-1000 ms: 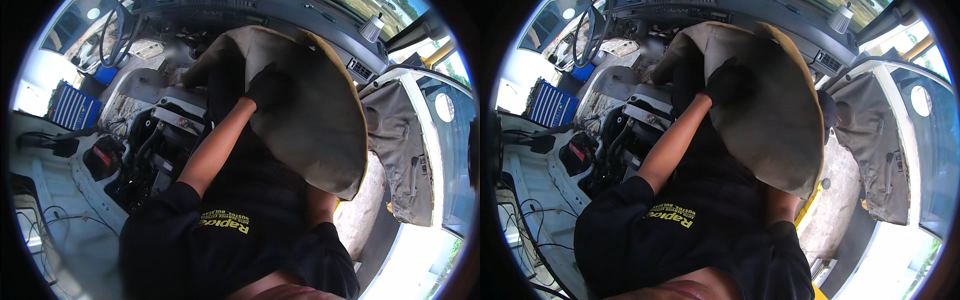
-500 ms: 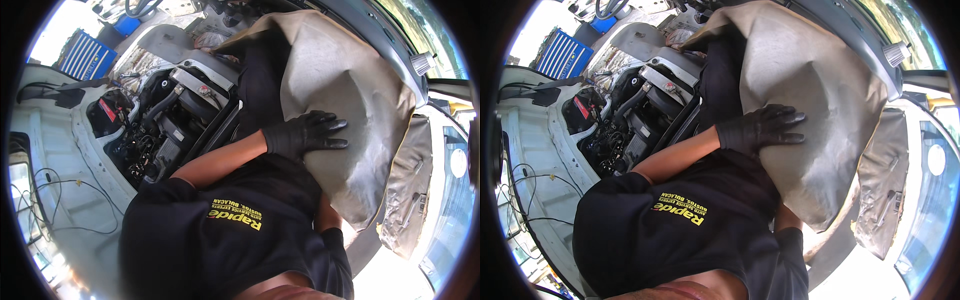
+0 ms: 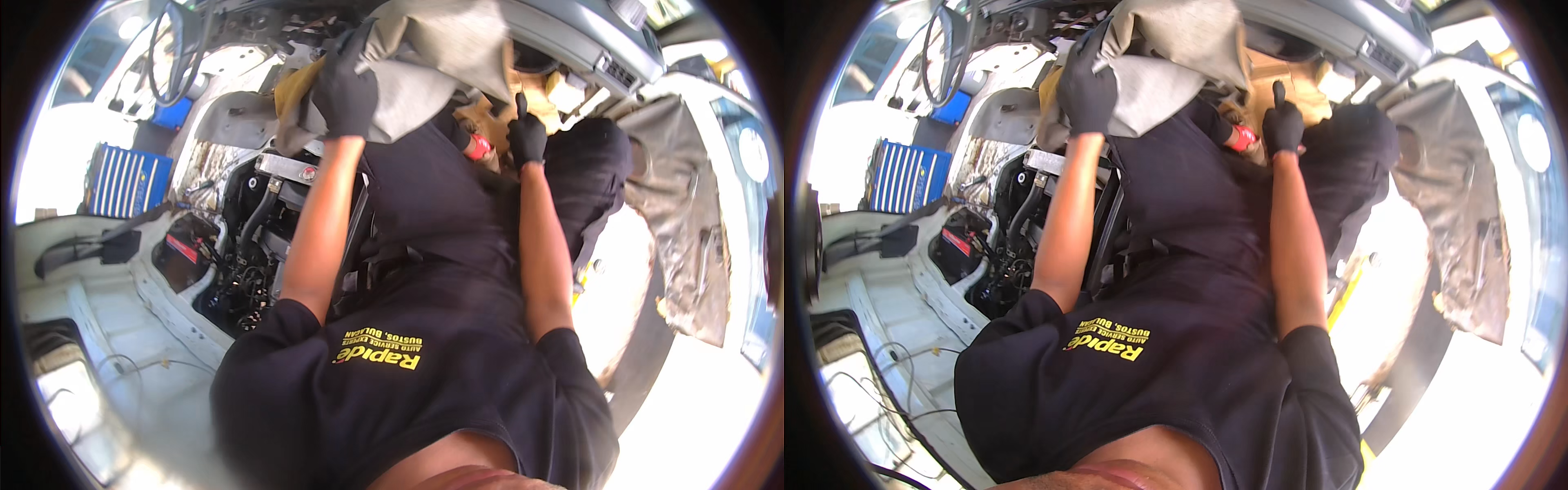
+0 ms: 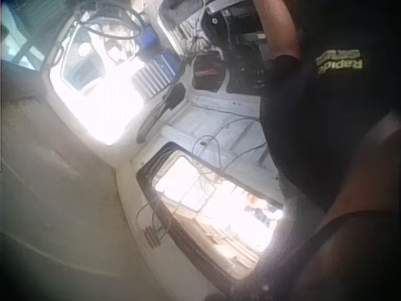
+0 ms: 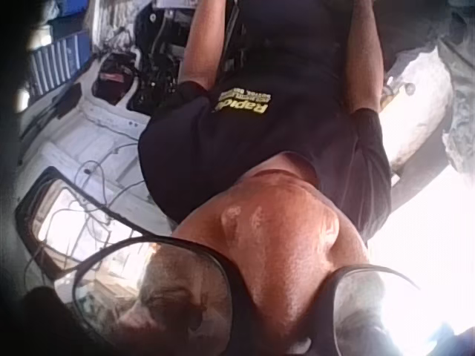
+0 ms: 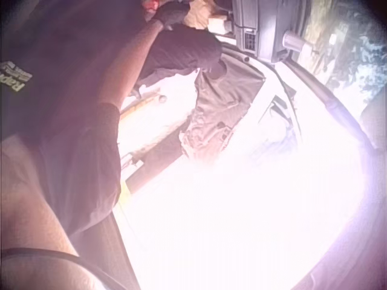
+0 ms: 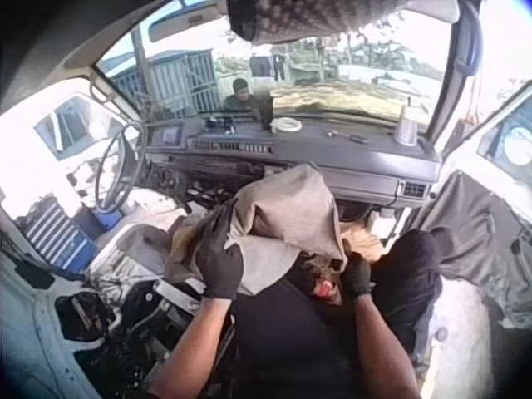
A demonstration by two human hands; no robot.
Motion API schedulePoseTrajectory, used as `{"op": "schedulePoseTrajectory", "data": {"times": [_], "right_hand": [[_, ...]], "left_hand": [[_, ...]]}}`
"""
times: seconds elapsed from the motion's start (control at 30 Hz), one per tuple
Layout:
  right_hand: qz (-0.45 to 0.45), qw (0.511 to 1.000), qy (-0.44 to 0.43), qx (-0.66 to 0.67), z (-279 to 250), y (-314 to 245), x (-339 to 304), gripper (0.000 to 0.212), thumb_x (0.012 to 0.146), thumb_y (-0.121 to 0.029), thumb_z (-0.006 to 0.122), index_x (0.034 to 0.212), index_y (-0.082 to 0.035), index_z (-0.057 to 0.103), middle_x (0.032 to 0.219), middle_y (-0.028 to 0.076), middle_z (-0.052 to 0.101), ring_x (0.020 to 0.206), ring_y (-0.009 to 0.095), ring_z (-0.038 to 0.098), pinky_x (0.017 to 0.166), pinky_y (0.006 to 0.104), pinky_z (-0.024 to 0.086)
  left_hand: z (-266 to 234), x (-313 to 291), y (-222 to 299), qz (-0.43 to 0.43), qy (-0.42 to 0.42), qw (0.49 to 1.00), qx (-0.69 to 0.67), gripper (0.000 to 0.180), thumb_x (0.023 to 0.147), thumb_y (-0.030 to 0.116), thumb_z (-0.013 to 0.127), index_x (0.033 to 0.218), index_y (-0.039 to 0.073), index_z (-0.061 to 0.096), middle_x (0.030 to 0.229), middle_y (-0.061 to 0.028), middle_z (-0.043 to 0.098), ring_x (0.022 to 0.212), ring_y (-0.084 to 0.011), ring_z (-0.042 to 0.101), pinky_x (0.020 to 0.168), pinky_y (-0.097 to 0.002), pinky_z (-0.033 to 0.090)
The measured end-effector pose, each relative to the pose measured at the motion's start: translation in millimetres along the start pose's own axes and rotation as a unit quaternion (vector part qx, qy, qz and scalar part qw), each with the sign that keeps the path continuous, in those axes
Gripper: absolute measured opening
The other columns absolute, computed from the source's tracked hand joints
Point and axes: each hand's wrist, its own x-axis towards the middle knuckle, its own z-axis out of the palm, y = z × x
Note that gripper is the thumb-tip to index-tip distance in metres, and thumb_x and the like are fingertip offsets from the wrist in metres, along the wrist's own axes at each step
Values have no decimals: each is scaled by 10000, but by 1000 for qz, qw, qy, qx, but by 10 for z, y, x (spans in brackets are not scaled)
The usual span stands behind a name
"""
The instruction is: The person removes the car's headliner by pulling it down from the roof, detaching it from the interior, and carrying it outside. They then place it on the ground and proceed to a sink area to fill a bucket with water.
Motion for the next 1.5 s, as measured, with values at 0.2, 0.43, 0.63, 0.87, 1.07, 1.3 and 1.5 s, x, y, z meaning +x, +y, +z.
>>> {"op": "schedulePoseTrajectory", "data": {"times": [0.2, 0.43, 0.63, 0.87, 1.07, 1.3, 1.5], "right_hand": [[-44, 972, 216, 83, -442, -1097, -312, 307, 934, -184, 642, 1170, 13, 642, 892, 201, 712, 770, 356, 706, 733, 456, 546], [-294, 956, 14, 11, -375, -1468, -497, 436, 941, -148, 705, 1363, -80, 619, 1090, 170, 718, 978, 382, 704, 851, 427, 569], [-152, 988, 14, 20, -6, -794, -224, 399, 1005, -222, 599, 1398, -150, 600, 1144, 234, 720, 1062, 443, 690, 897, 514, 543], [-20, 915, -321, -244, 305, -229, -353, 575, 939, -236, 564, 1509, -318, 561, 1317, 188, 687, 1219, 395, 660, 1016, 481, 536], [-57, 985, -84, -139, 60, -532, -194, 533, 943, -254, 569, 1474, -298, 594, 1244, 197, 705, 1127, 432, 678, 944, 523, 543], [-138, 985, -51, 92, -176, -1099, -335, 688, 843, -242, 787, 1469, -103, 539, 1175, 202, 727, 1118, 402, 694, 947, 469, 540], [-230, 959, -137, 94, -33, -952, -467, 1181, 744, -270, 916, 1673, -142, 197, 1386, 230, 559, 1187, 386, 626, 989, 447, 523]], "left_hand": [[1106, 613, -308, 43, -252, 960, 110, 412, 918, 162, 556, 1256, 295, 751, 1215, -121, 728, 1156, -354, 686, 986, -480, 559], [2177, 321, -195, 120, -400, 900, -126, 694, 1008, 443, 597, 1630, 223, 384, 1635, -246, 390, 1509, -344, 408, 1218, -419, 363], [1084, 404, -185, 223, -377, 885, -159, 520, 1048, 373, 634, 1489, 106, 567, 1498, -119, 587, 1375, -265, 556, 1177, -383, 412], [-663, 483, 212, -19, -263, 880, -396, 412, 1039, 294, 655, 1412, 119, 650, 1324, -86, 711, 1236, -238, 669, 1085, -356, 496], [-155, -243, -131, 382, -190, 900, -94, 504, 1000, 327, 685, 1448, 115, 592, 1380, -162, 658, 1295, -355, 616, 1104, -441, 479], [758, -331, -1013, 77, -165, 983, 15, 511, 971, 375, 700, 1359, 47, 644, 1370, -196, 649, 1241, -426, 612, 1075, -492, 474], [1181, -269, -647, 167, -153, 973, 35, 359, 998, 380, 633, 1044, 42, 742, 1071, -174, 724, 1026, -411, 662, 919, -500, 522]]}}
